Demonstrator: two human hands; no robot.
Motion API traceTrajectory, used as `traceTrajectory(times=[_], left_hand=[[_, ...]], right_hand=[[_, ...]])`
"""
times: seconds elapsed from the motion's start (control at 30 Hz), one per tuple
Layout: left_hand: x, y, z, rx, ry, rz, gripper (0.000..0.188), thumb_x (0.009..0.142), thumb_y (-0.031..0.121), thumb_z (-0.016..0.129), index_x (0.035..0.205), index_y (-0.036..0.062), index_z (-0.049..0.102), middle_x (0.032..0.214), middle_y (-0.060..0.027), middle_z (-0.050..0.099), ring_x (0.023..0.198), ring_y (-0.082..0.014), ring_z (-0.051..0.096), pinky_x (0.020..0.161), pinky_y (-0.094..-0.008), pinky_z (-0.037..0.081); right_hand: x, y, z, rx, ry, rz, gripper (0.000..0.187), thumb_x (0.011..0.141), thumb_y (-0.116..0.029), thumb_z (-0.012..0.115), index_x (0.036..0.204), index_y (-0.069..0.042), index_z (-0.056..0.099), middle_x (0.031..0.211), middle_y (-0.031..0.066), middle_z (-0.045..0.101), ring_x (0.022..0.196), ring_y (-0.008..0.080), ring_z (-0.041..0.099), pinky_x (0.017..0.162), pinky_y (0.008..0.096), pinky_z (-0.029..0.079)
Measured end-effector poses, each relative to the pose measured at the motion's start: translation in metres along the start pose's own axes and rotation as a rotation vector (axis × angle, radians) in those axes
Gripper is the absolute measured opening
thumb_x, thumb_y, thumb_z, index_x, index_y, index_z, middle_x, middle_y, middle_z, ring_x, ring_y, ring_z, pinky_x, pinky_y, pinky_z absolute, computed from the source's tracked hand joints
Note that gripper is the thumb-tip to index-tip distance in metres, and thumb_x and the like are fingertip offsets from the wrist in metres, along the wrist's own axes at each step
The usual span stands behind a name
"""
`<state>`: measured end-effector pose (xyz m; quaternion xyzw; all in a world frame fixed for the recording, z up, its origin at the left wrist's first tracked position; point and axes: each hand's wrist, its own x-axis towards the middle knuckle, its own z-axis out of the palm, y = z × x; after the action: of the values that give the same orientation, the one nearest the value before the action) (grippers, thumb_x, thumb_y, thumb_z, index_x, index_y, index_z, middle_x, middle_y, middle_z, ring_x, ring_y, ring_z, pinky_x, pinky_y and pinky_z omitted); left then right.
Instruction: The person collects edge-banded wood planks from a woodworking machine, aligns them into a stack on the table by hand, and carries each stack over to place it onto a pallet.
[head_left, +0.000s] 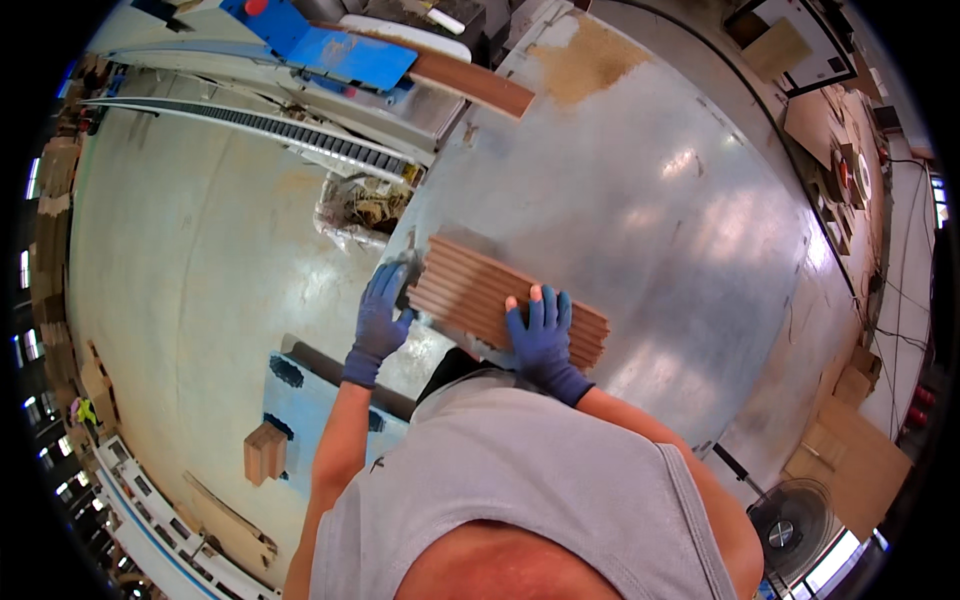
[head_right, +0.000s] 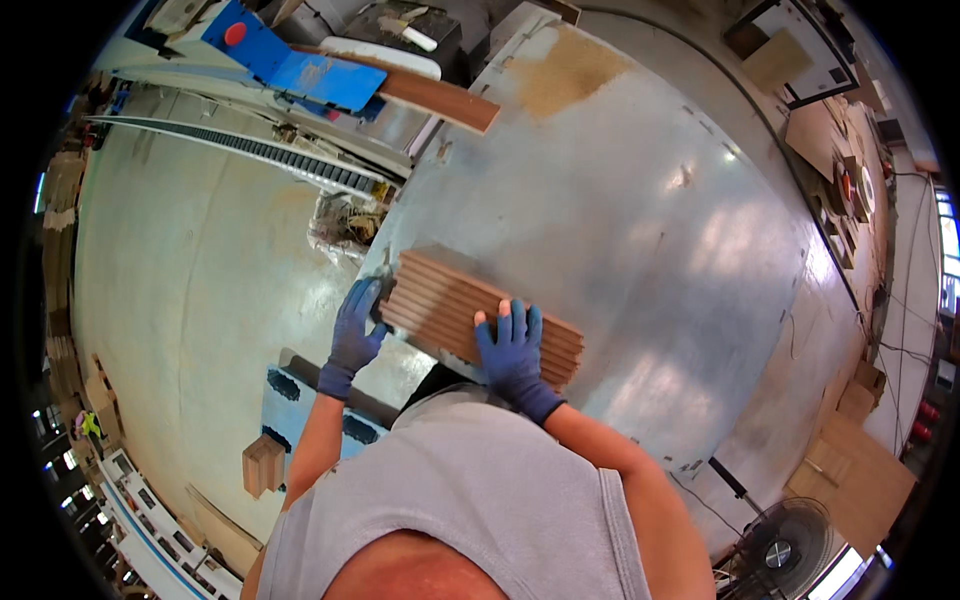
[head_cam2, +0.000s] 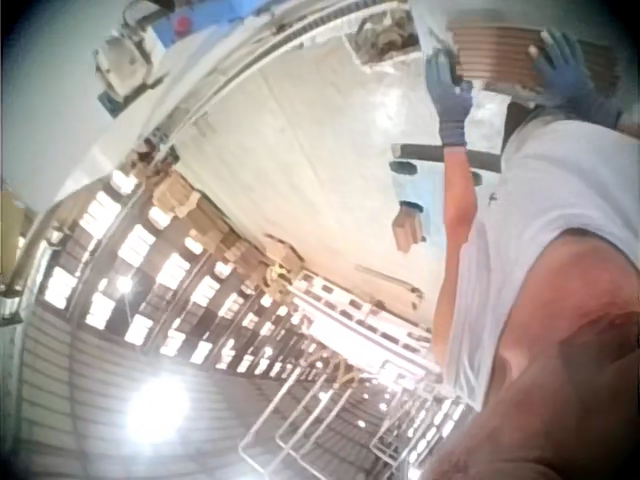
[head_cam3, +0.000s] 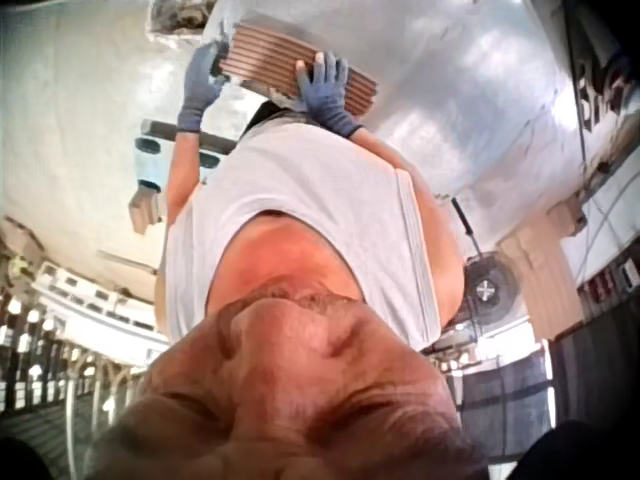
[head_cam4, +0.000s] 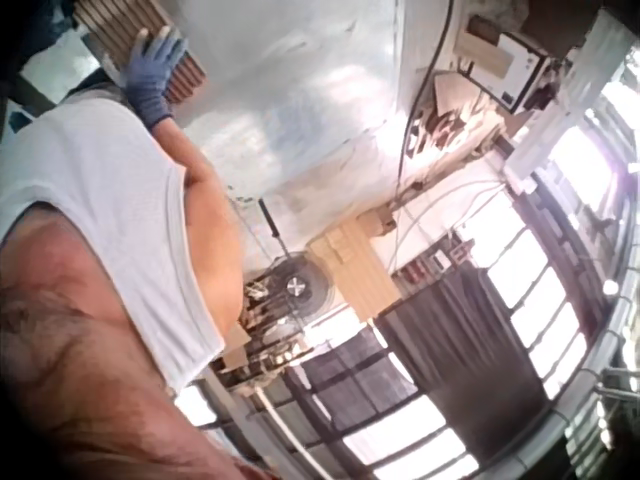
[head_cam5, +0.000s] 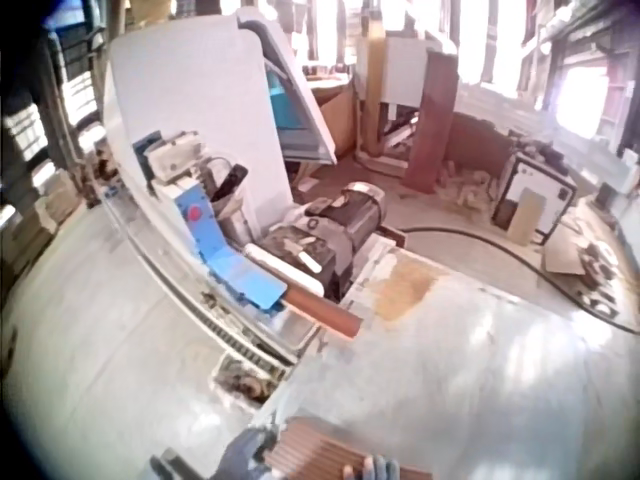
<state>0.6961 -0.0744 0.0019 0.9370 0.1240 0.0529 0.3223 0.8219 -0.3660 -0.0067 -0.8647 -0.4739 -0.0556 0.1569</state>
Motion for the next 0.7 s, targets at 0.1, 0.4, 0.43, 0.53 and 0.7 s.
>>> traceTrajectory(times=[0.1,0.4,0.43,0.53,0.7], left_hand=[[0.001,0.036,0.005,0.068,0.079,-0.007,0.065,0.081,0.01,0.065,0.143,0.0009,0.048,0.148,-0.0232,0.046,0.14,-0.0417,0.04,0.118,-0.0502,0.03],[0.062,0.083,0.053,0.337,0.151,0.19,0.05,0.09,0.036,0.061,0.128,0.0043,0.06,0.131,-0.0192,0.055,0.129,-0.0401,0.045,0.112,-0.0578,0.029],[0.065,0.081,0.055,0.325,0.15,0.199,0.05,0.09,0.036,0.061,0.128,0.0043,0.06,0.131,-0.0192,0.055,0.129,-0.0401,0.045,0.112,-0.0578,0.029],[0.064,0.083,0.056,0.319,0.142,0.185,0.05,0.089,0.035,0.062,0.129,0.0042,0.059,0.13,-0.0175,0.055,0.128,-0.0395,0.045,0.111,-0.0567,0.03],[0.07,0.089,0.059,0.322,0.219,0.109,0.045,0.089,0.032,0.061,0.126,0.0051,0.061,0.128,-0.0168,0.056,0.128,-0.0382,0.045,0.111,-0.0565,0.029]], right_hand=[[0.002,-0.003,-0.016,0.009,-0.035,0.019,0.05,0.084,-0.021,0.064,0.131,-0.004,0.058,0.134,0.0345,0.044,0.126,0.05,0.044,0.103,0.0702,0.036],[-0.001,-0.006,-0.019,-0.013,-0.142,0.012,0.087,0.073,-0.05,0.077,0.142,-0.005,0.05,0.143,0.0339,0.037,0.13,0.0528,0.039,0.108,0.0683,0.03],[0.002,-0.006,-0.024,-0.024,-0.144,0.021,0.087,0.073,-0.05,0.077,0.142,-0.005,0.05,0.143,0.0339,0.037,0.13,0.0528,0.039,0.108,0.0683,0.03],[0.016,-0.005,-0.035,-0.009,-0.201,0.072,0.093,0.067,-0.049,0.083,0.143,-0.008,0.05,0.143,0.0337,0.038,0.133,0.052,0.037,0.11,0.0696,0.026],[0.03,0.019,-0.033,0.0,-0.269,-0.007,0.097,0.065,-0.051,0.083,0.146,-0.01,0.048,0.145,0.0326,0.038,0.135,0.0514,0.036,0.112,0.069,0.023]])
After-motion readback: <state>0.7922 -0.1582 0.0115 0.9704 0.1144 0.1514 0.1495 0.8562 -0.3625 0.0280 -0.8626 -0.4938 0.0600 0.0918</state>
